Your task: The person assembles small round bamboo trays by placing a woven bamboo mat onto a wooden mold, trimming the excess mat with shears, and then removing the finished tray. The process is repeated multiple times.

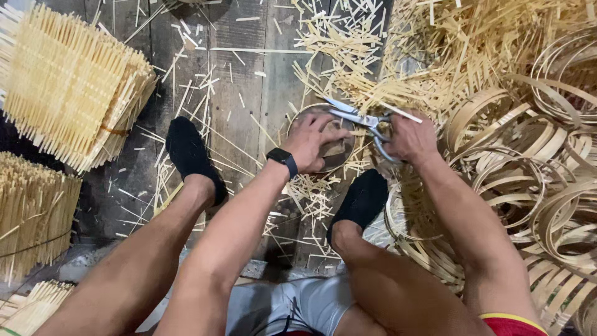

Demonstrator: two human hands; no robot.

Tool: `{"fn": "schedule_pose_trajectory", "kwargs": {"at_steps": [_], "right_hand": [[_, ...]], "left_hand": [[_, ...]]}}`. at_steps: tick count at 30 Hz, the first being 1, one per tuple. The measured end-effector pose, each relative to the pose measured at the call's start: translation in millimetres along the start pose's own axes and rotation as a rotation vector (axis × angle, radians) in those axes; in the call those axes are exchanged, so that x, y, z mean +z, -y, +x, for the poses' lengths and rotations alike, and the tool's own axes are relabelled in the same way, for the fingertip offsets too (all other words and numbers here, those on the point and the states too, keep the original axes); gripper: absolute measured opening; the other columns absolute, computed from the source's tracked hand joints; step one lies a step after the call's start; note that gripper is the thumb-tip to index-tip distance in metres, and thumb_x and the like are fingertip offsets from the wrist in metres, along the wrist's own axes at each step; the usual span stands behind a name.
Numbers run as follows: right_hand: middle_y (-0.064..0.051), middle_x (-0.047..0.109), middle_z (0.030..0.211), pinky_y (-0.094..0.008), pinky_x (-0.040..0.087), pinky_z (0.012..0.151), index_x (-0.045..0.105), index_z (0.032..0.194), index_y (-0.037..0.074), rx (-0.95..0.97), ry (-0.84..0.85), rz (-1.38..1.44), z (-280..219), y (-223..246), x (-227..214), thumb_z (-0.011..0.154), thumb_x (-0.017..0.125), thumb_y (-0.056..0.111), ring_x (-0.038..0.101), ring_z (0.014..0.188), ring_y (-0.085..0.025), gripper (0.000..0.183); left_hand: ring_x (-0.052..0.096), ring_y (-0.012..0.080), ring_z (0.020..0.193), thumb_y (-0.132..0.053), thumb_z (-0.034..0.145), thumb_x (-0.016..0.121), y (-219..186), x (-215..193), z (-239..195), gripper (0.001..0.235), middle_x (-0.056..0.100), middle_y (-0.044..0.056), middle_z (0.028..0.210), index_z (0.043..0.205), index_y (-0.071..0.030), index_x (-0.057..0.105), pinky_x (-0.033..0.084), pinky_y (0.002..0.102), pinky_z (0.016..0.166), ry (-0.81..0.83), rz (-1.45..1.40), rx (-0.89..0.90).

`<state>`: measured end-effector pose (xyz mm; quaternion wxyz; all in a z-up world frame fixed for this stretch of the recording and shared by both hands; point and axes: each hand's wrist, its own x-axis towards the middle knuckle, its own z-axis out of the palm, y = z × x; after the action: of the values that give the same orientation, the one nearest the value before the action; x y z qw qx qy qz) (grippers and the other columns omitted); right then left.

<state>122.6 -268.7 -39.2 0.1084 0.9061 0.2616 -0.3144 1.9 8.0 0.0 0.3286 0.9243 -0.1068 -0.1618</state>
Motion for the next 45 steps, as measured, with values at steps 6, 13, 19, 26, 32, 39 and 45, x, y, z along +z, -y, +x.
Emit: {"fn": "schedule_pose_trajectory", "kwargs": {"at_steps": [6,13,19,26,32,39,45], "right_hand": [[-0.017,0.072,0.107,-0.046,0.06,0.076,0.068,0.116,0.006,0.456,-0.112,0.606,19.1,-27.9,49.9,0.088,0.068,0.038,0.07,0.087,-0.03,0.042],[-0.036,0.044,0.139,-0.051,0.035,0.113,0.042,0.14,-0.012,0.51,-0.355,0.689,14.0,-7.9,71.2,0.067,0.091,0.027,0.041,0.131,-0.049,0.096],[-0.02,0.068,0.112,-0.046,0.049,0.095,0.071,0.112,0.004,0.191,-0.47,0.842,-20.4,49.9,37.8,0.083,0.077,0.025,0.062,0.107,-0.034,0.036],[-0.007,0.079,0.09,-0.032,0.059,0.067,0.079,0.105,0.007,0.184,-0.08,1.229,8.3,48.4,46.8,0.087,0.076,0.024,0.07,0.071,-0.014,0.025],[-0.012,0.076,0.074,-0.033,0.054,0.054,0.082,0.097,-0.002,0.177,-0.095,1.364,-0.2,50.4,40.6,0.086,0.081,0.021,0.065,0.058,-0.015,0.025],[-0.014,0.073,0.071,-0.031,0.053,0.046,0.073,0.093,-0.004,0.37,0.136,1.314,-26.0,57.9,39.1,0.09,0.079,0.023,0.068,0.054,-0.017,0.028],[-0.01,0.071,0.07,-0.031,0.057,0.047,0.07,0.089,-0.001,0.356,0.059,1.669,-20.5,55.7,81.1,0.087,0.08,0.014,0.067,0.052,-0.017,0.019]], "left_hand": [[0.044,0.0378,0.134,-0.039,0.073,0.09,3.6,4.7,-2.7,0.071,0.05,0.009,0.149,0.138,-0.037,0.062,0.037,0.051,0.117,-0.067,-0.132,0.008],[0.054,0.0445,0.123,-0.054,0.088,0.072,25.8,28.8,14.2,0.071,0.062,0.022,0.13,0.141,-0.009,0.057,0.045,0.053,0.106,-0.505,-0.168,-0.486],[0.072,0.0334,0.093,-0.048,0.09,0.07,79.1,48.3,60.3,0.041,0.078,0.014,0.099,0.105,-0.011,0.082,0.056,0.043,0.083,-0.283,-0.503,-0.683],[0.079,0.024,0.083,-0.04,0.081,0.075,65.6,68.2,56.9,0.028,0.083,0.01,0.089,0.09,-0.016,0.084,0.06,0.037,0.077,-0.3,-0.711,-0.547],[0.074,0.0289,0.086,-0.043,0.079,0.075,43.3,60.0,51.9,0.03,0.079,0.01,0.094,0.094,-0.018,0.085,0.057,0.04,0.08,-0.382,-0.535,-0.671],[0.072,0.0325,0.088,-0.037,0.088,0.073,58.1,54.6,2.6,0.031,0.077,0.017,0.097,0.096,-0.01,0.084,0.056,0.042,0.083,-0.479,-0.293,-0.759],[0.073,0.0184,0.065,-0.022,0.078,0.086,66.9,71.9,-31.7,0.027,0.082,0.01,0.087,0.102,-0.008,0.084,0.06,0.037,0.06,-0.315,-0.983,-0.991]]}}
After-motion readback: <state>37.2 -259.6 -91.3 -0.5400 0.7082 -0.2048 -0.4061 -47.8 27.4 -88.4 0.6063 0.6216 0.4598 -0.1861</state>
